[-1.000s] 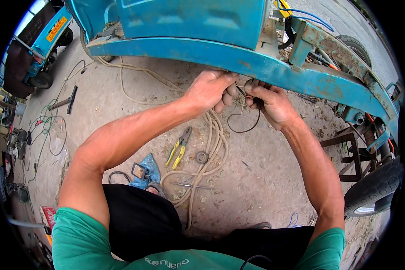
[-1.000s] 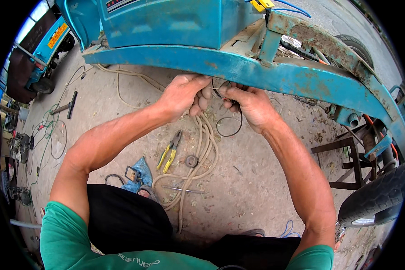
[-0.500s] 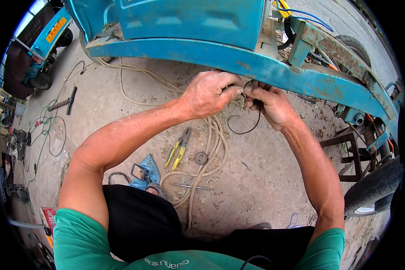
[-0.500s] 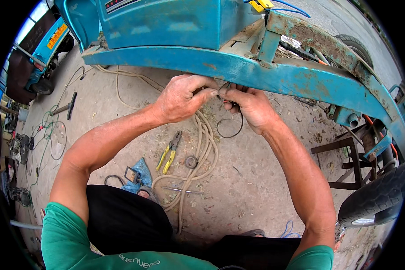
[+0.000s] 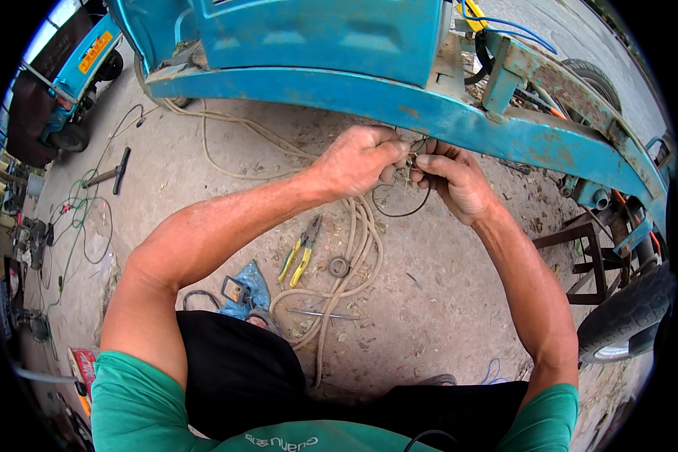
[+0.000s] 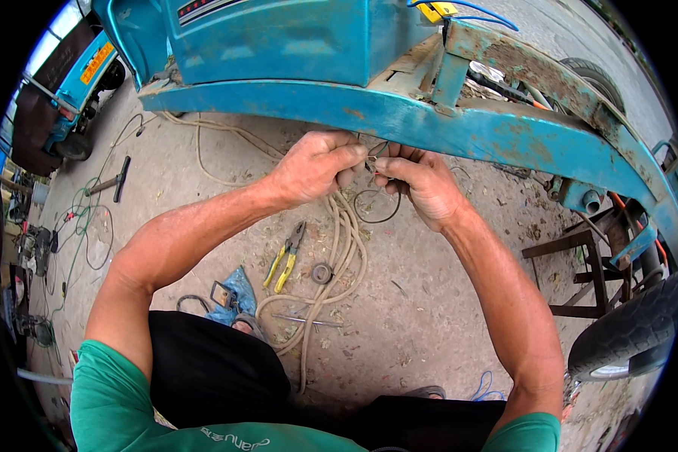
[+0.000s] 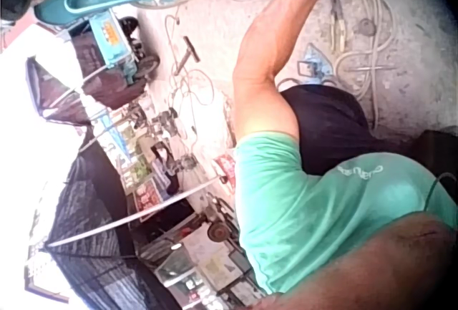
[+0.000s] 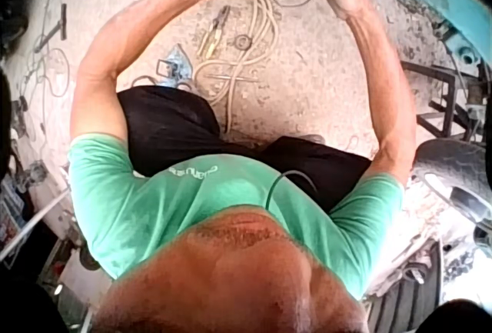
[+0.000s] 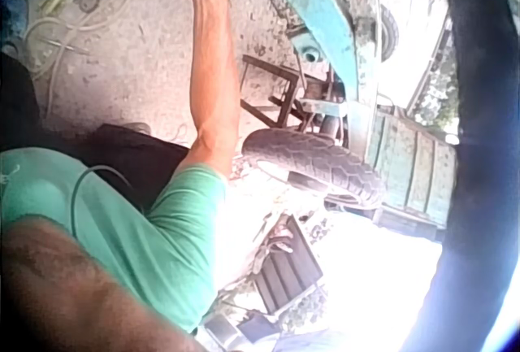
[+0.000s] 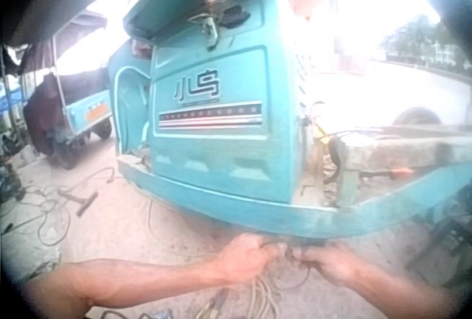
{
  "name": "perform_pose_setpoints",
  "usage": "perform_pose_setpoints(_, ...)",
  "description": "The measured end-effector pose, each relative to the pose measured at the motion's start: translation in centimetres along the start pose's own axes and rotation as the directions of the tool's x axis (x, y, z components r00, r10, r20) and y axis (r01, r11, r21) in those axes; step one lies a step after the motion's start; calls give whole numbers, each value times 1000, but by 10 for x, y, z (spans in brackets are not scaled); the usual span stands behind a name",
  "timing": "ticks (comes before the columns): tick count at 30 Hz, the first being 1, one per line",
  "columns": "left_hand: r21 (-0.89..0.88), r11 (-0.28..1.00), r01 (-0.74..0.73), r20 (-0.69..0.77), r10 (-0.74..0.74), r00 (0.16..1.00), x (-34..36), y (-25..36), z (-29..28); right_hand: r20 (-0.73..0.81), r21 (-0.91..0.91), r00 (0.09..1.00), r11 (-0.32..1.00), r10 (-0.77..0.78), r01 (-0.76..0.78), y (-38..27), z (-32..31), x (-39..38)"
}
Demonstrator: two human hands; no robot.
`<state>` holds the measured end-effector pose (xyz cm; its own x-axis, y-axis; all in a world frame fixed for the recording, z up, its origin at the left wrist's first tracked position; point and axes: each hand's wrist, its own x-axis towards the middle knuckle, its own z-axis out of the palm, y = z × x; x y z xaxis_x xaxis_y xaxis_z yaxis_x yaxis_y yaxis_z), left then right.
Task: The person strips insulation from wires using pliers, twists the exposed strands together, and wraps the connection with electrical tape. The person repeats this process for multiple wire pairs.
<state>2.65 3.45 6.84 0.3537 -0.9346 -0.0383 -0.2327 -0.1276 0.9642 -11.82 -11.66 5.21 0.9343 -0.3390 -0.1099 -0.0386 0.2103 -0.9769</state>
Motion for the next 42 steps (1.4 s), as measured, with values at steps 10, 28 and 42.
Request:
perform_pose_setpoints(10, -115, 992, 50, 9, -49, 999, -3, 6, 4, -51, -28, 999, 1000, 7, -9, -1, -2, -3)
perform_pose_setpoints(28, 409, 856, -317, -17, 355, 935, 0, 9, 2, -9, -57, 1000, 998, 9, -10, 4, -5, -2)
perform_pose_setpoints(42, -259, 952, 162, 94, -142, 985, 12, -7, 13, -84, -123, 996, 992, -10, 0, 6, -7, -8)
